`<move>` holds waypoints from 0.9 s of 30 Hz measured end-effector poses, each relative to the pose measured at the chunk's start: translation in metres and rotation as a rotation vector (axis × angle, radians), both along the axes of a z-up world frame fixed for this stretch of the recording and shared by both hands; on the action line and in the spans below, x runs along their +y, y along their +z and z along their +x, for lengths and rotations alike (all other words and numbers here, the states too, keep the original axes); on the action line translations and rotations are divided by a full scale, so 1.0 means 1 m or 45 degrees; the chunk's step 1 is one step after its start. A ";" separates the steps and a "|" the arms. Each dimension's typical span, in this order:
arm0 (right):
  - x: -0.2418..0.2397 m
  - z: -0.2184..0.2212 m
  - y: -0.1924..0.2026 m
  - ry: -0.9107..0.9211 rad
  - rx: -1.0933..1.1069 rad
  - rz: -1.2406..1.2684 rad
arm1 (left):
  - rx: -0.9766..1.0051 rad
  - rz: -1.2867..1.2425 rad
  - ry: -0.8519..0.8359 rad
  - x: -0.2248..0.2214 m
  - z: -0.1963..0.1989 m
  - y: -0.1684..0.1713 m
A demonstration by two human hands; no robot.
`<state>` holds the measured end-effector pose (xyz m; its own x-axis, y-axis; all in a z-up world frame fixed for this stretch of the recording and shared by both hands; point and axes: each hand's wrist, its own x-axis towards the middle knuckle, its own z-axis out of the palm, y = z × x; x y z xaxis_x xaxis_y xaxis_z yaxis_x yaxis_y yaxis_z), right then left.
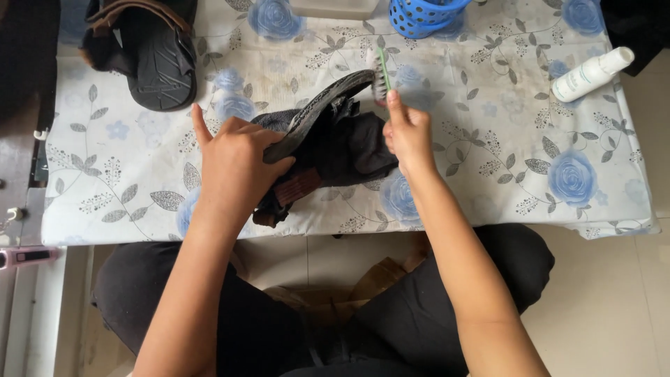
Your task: Brushing the straps and sole of a black sandal with a green brush to clean it.
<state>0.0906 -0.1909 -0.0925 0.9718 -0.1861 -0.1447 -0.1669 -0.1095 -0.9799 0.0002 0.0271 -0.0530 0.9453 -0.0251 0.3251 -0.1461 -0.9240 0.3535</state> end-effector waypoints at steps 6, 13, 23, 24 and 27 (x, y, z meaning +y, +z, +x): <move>-0.001 -0.007 0.020 0.006 -0.026 0.066 | 0.037 -0.036 0.000 0.000 -0.002 0.006; 0.000 -0.008 0.011 0.022 0.067 0.056 | 0.013 0.030 0.016 0.002 -0.002 0.001; -0.006 -0.001 -0.004 0.024 0.067 0.017 | 0.022 0.008 0.023 -0.001 -0.003 0.001; -0.005 0.002 -0.005 0.024 0.068 0.010 | 0.001 0.024 0.019 0.000 -0.001 0.002; 0.001 -0.002 -0.001 0.087 0.192 0.024 | 0.036 0.028 0.027 -0.004 -0.003 0.009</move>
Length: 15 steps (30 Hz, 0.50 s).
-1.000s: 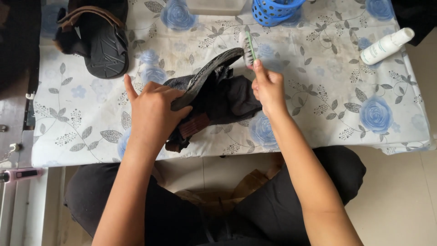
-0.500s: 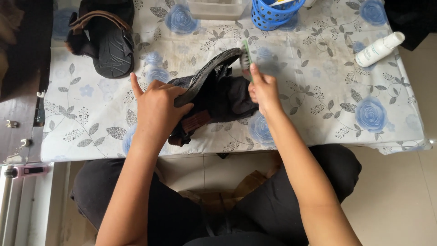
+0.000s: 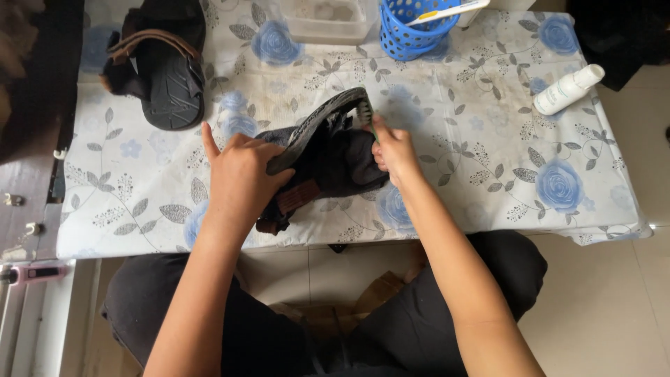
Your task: Brushing the straps and sole of a black sandal with a green brush to clean it.
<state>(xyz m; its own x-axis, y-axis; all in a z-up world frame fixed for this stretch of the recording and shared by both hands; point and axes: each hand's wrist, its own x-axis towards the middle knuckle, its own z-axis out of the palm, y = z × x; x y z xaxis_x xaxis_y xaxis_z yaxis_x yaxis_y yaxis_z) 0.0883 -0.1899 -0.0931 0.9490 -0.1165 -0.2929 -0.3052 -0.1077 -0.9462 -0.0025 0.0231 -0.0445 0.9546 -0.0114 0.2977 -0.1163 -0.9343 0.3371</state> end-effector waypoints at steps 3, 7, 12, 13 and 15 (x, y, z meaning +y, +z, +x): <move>-0.001 -0.004 0.025 -0.073 -0.212 0.049 | -0.020 -0.025 -0.032 0.002 -0.001 0.000; -0.003 0.005 0.000 -0.031 -0.122 0.010 | -0.047 0.008 -0.045 0.001 0.000 -0.002; -0.005 -0.016 0.012 0.090 -0.851 -0.509 | -0.041 0.012 -0.027 0.002 0.000 -0.006; -0.003 -0.019 0.008 0.089 -0.862 -0.509 | -0.052 0.012 -0.026 0.001 -0.001 -0.005; 0.003 -0.029 0.000 0.120 -1.383 -1.133 | -0.028 0.046 -0.024 -0.001 -0.003 -0.002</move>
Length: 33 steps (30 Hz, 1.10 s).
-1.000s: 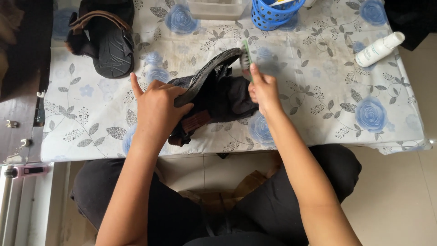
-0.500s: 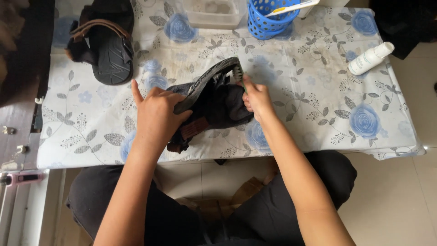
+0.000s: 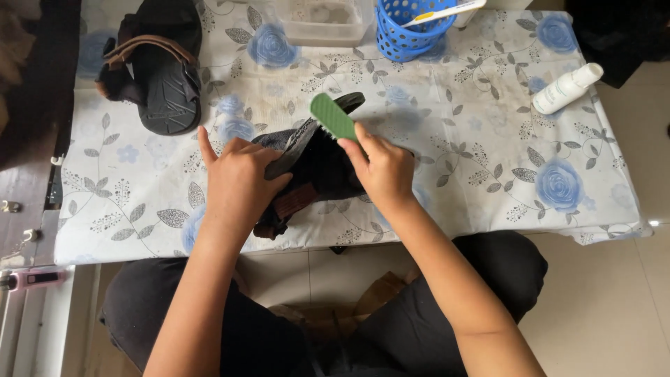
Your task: Brushing the straps and sole of a black sandal with a green brush to clean it.
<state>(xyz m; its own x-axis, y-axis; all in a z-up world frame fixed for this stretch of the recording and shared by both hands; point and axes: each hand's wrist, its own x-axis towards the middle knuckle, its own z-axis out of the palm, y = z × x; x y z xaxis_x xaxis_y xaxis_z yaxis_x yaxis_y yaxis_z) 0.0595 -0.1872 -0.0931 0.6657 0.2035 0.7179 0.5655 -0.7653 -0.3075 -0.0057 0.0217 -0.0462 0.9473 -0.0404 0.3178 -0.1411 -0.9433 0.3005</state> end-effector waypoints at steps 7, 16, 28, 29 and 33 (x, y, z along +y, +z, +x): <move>-0.013 0.013 0.020 -0.230 0.310 0.155 | -0.026 -0.001 0.001 -0.001 0.003 -0.005; -0.016 0.006 0.029 -0.321 0.274 -0.243 | -0.066 0.009 -0.002 -0.007 0.001 -0.007; 0.008 -0.023 0.038 -0.329 0.162 -0.361 | -0.089 0.050 -0.009 -0.010 -0.001 -0.007; 0.018 -0.034 0.038 -0.196 0.142 -0.417 | -0.070 0.040 -0.018 -0.009 -0.001 -0.006; 0.020 -0.032 0.023 -0.030 0.096 -0.429 | -0.028 0.025 -0.031 -0.008 -0.002 0.001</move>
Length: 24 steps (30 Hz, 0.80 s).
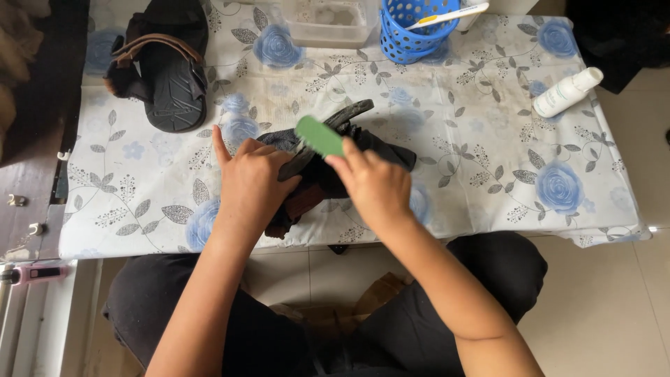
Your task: Brushing the straps and sole of a black sandal with a green brush to clean it.
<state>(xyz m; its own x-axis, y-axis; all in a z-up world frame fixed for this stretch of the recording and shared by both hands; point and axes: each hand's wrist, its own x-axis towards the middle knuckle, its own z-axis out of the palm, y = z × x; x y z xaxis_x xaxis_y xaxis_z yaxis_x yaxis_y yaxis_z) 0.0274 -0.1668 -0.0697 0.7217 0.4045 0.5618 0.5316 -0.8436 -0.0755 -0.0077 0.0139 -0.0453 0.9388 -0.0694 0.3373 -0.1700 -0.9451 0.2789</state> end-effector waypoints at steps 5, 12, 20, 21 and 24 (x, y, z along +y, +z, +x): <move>-0.011 0.009 0.014 -0.214 -0.147 0.020 | -0.019 -0.001 0.029 -0.002 0.000 -0.004; -0.018 0.022 0.003 -0.156 -0.181 0.155 | -0.011 0.002 0.011 0.000 0.000 -0.003; -0.004 0.005 -0.012 0.023 -0.074 0.131 | -0.008 -0.001 -0.003 0.000 0.003 -0.002; -0.003 0.003 -0.013 0.004 -0.073 0.125 | -0.006 -0.013 -0.011 0.002 0.001 -0.003; -0.036 0.043 -0.012 -0.299 -0.058 0.264 | -0.013 -0.018 0.019 0.000 0.001 -0.003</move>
<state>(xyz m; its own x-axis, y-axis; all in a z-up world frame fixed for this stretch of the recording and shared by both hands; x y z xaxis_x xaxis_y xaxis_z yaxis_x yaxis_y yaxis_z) 0.0701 -0.2025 -0.0821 0.7541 0.1033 0.6486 0.3309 -0.9128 -0.2394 -0.0064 0.0139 -0.0486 0.9363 -0.0505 0.3475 -0.1588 -0.9435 0.2908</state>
